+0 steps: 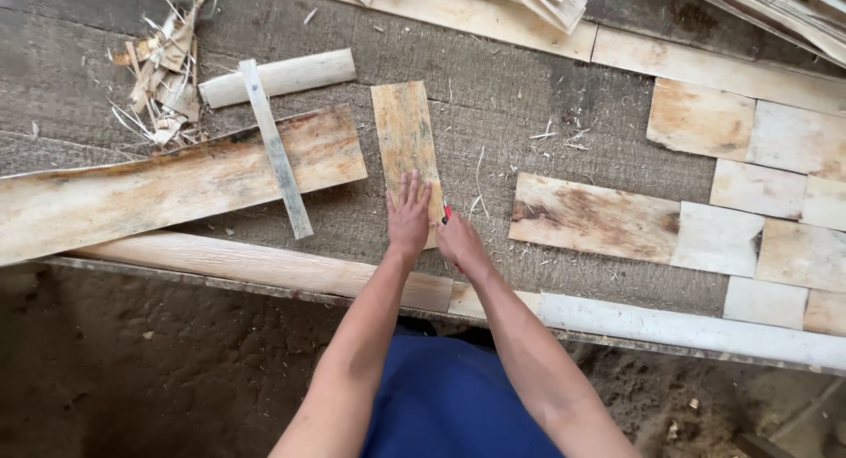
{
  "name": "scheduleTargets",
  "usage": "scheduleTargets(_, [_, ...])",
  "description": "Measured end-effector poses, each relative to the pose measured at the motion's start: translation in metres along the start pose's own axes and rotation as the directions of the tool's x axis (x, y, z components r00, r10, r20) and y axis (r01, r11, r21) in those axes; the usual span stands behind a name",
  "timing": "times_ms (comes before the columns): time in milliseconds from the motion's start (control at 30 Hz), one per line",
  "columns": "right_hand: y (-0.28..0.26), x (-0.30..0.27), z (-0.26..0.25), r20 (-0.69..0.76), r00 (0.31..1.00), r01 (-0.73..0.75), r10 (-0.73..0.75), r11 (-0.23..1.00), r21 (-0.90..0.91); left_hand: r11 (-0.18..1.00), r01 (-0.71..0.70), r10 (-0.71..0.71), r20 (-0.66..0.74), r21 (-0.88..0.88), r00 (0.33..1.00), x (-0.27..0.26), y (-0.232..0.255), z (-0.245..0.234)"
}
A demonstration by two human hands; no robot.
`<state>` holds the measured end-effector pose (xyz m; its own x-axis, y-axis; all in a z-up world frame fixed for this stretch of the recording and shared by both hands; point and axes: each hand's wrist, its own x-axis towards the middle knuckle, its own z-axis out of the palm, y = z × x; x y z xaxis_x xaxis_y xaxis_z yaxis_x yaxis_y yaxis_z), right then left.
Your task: The person uses a red utility knife to cut long, thin wooden planks into smaller rectangular pieces on a workbench. They repeatedly score and snap the wood, then trim the edges to create uniform pieces, which are placed in a growing stack on the right side of the bench.
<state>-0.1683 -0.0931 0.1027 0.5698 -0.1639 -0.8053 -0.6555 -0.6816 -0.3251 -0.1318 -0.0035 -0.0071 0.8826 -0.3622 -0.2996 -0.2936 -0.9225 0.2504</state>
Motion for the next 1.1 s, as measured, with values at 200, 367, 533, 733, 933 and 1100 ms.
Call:
scheduleTargets(200, [0.023, 0.032, 0.017, -0.030, 0.999, -0.009, 0.009, 1.000, -0.019, 0.999, -0.007, 0.007, 0.002, -0.039, 1.000, -0.021, 0.002, 0.007])
scheduleTargets(367, [-0.003, -0.017, 0.000, -0.036, 0.999, 0.011, -0.011, 1.000, -0.009, 0.998, 0.001, 0.000, 0.018, -0.070, 1.000, -0.029, 0.004, -0.004])
scheduleTargets(533, [-0.005, -0.037, -0.003, -0.028, 1.000, -0.009, 0.008, 1.000, -0.022, 0.999, 0.003, -0.003, -0.010, -0.048, 1.000, -0.027, 0.004, -0.009])
scheduleTargets(733, [0.005, -0.050, 0.002, -0.035, 0.999, -0.028, 0.027, 0.999, -0.039, 0.999, 0.007, -0.007, -0.003, -0.032, 1.000, -0.031, 0.005, -0.008])
scheduleTargets(933, [0.031, -0.029, 0.026, -0.020, 0.999, -0.044, 0.043, 0.998, -0.044, 1.000, 0.027, -0.027, 0.016, -0.016, 1.000, -0.031, 0.007, -0.004])
scheduleTargets(1100, [0.045, -0.033, 0.025, -0.046, 0.998, -0.038, 0.037, 0.999, -0.026, 0.999, 0.048, -0.046, 0.051, -0.023, 0.998, -0.024, 0.005, 0.005])
